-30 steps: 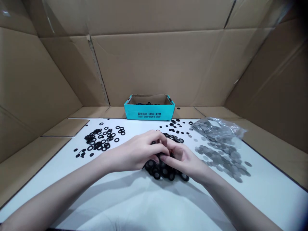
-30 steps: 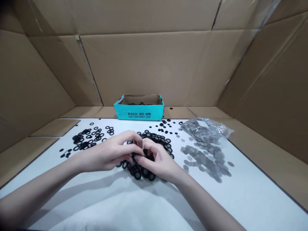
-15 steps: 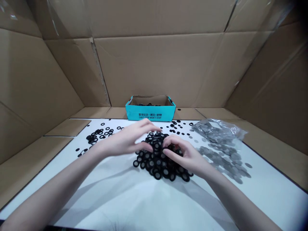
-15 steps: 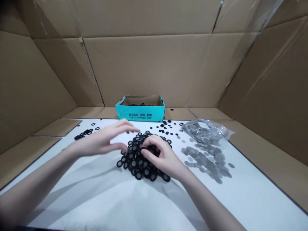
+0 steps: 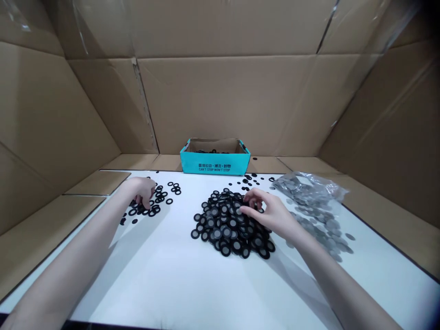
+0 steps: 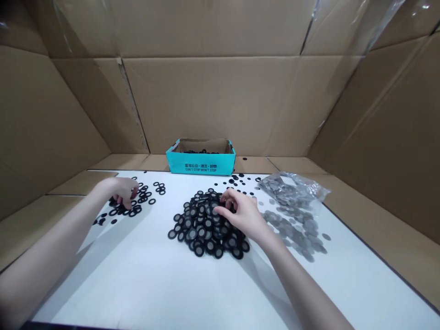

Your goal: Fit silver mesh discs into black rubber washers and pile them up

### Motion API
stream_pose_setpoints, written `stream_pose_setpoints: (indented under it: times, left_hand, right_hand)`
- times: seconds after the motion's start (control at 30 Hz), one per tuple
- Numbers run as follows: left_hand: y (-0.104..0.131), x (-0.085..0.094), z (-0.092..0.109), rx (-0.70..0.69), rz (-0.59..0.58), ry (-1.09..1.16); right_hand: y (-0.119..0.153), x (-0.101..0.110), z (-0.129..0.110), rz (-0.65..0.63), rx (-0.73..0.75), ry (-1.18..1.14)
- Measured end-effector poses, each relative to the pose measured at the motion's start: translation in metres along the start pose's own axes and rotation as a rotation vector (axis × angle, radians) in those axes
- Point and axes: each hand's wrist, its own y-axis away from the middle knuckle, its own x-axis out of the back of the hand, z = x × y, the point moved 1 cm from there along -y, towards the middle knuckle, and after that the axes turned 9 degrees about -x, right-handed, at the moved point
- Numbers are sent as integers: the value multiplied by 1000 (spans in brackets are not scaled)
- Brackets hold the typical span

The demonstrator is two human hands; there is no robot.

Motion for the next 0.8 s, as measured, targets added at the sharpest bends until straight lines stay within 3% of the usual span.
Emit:
stream_pose_setpoints:
  times: [0.17,0.3,0.47,0.57,0.8]
  left_hand:
    - [-10,-7,-9,7,-103,2]
    - [-14,-3,-17,-18,-82,6]
    - [-14,3,-20,-82,59,56]
    - [-13,4,-15,-116,112,84]
    - [-6,7,-3,-170,165,80]
  right_hand:
    - [1,13,7,100,-37,-139]
    - [13,28,37,182,-51,-140]
    - [37,51,97,252,-119,392]
    - [48,55,122,283,-171,494]
    - [54,51,130,323,-222,549]
